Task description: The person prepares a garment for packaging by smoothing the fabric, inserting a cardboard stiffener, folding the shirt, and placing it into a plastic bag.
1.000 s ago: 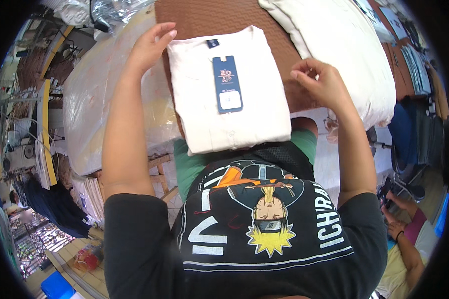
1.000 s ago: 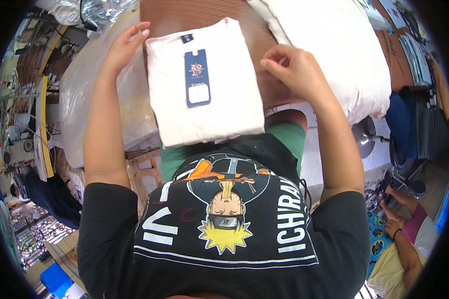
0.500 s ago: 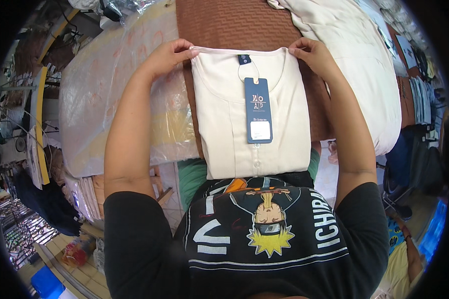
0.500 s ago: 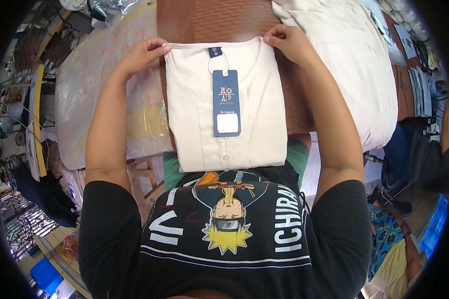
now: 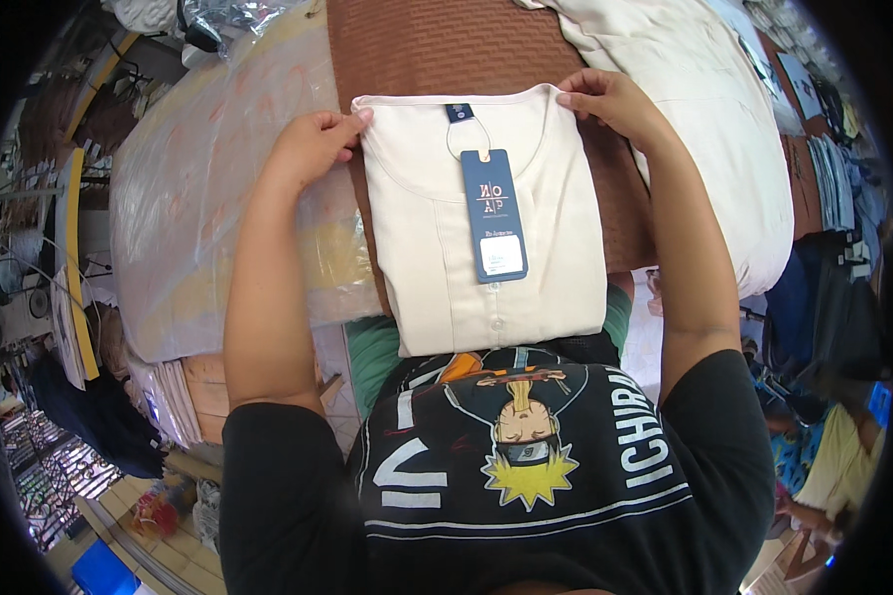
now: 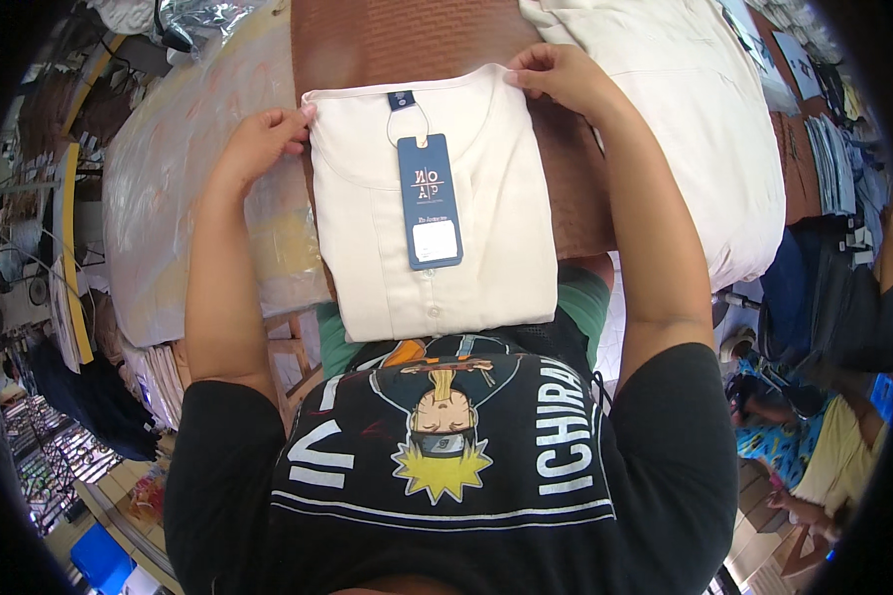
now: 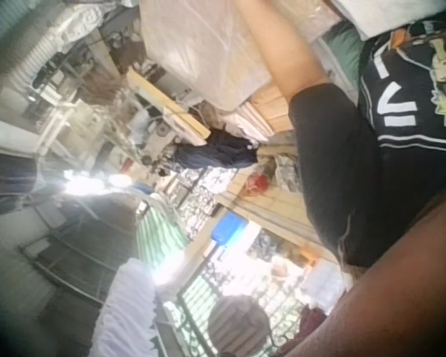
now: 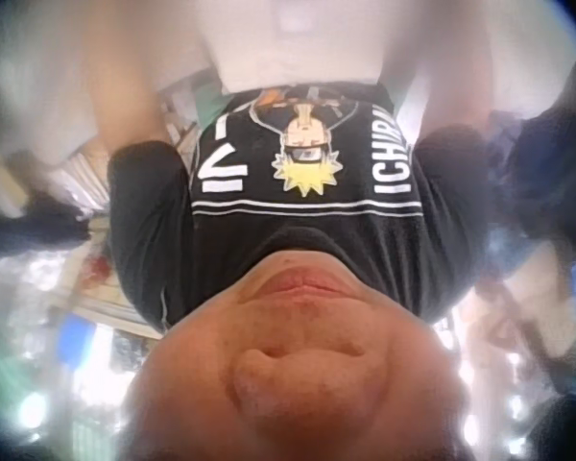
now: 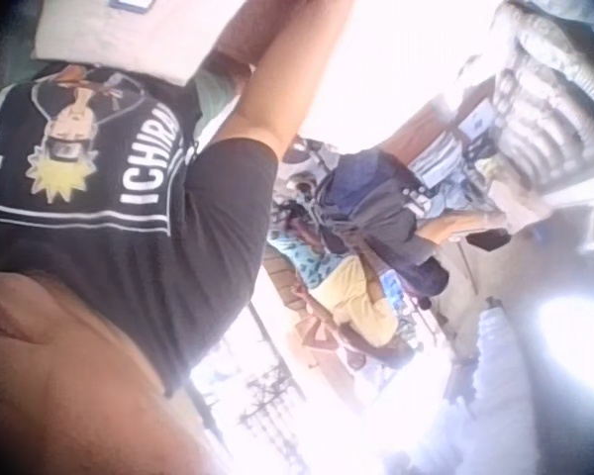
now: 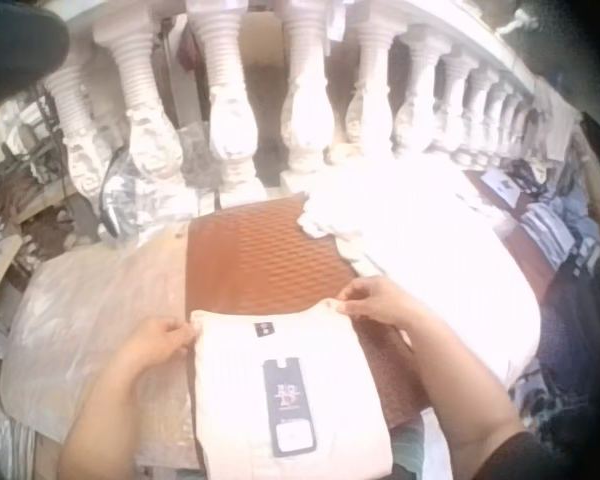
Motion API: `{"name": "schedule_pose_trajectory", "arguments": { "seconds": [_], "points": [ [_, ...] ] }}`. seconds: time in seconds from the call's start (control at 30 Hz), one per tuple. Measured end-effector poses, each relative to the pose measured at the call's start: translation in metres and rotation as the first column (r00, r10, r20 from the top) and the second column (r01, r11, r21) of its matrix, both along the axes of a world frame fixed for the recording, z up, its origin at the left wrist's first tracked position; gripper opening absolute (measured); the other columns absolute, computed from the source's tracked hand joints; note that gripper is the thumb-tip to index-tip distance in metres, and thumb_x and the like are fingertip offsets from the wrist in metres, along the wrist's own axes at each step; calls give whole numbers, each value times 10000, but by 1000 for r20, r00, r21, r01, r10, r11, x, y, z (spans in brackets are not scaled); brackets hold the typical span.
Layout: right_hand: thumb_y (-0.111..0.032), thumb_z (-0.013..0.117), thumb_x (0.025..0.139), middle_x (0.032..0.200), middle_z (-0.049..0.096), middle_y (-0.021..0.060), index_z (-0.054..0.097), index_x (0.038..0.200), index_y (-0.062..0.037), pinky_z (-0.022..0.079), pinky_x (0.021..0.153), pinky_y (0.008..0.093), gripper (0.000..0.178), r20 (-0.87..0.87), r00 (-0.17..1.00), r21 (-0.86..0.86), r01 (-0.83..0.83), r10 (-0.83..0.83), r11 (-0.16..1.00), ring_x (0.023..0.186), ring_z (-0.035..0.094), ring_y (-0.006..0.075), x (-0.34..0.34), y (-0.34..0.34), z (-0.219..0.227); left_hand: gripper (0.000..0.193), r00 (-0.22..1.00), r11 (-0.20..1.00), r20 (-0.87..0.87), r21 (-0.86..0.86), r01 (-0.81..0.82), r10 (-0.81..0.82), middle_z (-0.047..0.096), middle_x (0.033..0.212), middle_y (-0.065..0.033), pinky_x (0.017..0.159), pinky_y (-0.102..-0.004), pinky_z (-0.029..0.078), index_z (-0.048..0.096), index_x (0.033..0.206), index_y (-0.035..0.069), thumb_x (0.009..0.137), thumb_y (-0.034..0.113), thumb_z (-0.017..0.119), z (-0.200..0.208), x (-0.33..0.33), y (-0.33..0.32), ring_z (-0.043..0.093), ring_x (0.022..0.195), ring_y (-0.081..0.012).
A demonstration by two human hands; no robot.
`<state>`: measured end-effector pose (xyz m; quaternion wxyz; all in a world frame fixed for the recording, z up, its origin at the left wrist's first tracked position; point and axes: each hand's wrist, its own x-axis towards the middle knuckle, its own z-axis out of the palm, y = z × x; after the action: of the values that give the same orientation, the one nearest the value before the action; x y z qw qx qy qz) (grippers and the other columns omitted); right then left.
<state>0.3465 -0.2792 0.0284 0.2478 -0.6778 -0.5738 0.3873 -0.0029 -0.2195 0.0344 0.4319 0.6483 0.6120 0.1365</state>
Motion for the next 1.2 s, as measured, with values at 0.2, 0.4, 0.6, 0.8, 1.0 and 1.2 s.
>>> {"name": "schedule_pose_trajectory", "arguments": {
  "seconds": [0.2,0.4,0.6,0.8,1.0,1.2],
  "points": [
    [-236,663,812,725,585,-39,640,873,-88,377,602,195,162,-87,996,203,35,-18,979,665,504,49,3,17,-26,345,998,1000,64,-9,0,0,635,853,-81,738,-257,444,628,930,-7,816,317,651,-29,-3,3,574,828,-121],
    [-167,658,819,749,611,-16,651,854,-34,425,637,208,137,-49,999,265,20,-8,964,686,526,60,0,19,-30,363,997,777,-72,629,21,32,626,1054,-128,857,-325,447,631,1037,24,803,301,647,-10,41,-2,585,984,-251],
    [-213,687,780,754,650,31,679,852,-61,449,649,241,169,-61,998,235,31,-17,971,701,566,101,-1,18,-25,430,892,765,-179,463,448,-415,643,1018,-138,842,-335,459,642,1032,46,754,371,672,-4,155,6,604,963,-259],
    [-237,676,792,729,648,26,679,847,-64,448,643,254,181,-67,997,324,-2,25,946,673,558,102,3,19,-30,443,859,846,-165,161,509,-485,666,908,-115,759,-315,482,673,978,77,675,396,725,-11,187,23,636,835,-217],
    [-234,653,811,746,647,22,671,854,-72,451,664,260,168,-153,987,305,7,41,952,686,560,100,8,21,-41,429,838,841,-182,81,534,-514,658,829,-76,700,-285,467,676,920,55,666,393,749,-11,193,36,604,742,-150],
    [-174,658,803,782,652,12,661,863,-59,452,698,237,129,-311,950,284,57,36,957,721,575,100,7,20,-42,470,871,861,-200,167,481,-448,663,824,-77,709,-271,473,630,993,20,655,310,778,-15,191,34,614,731,-147]
  ]
}}
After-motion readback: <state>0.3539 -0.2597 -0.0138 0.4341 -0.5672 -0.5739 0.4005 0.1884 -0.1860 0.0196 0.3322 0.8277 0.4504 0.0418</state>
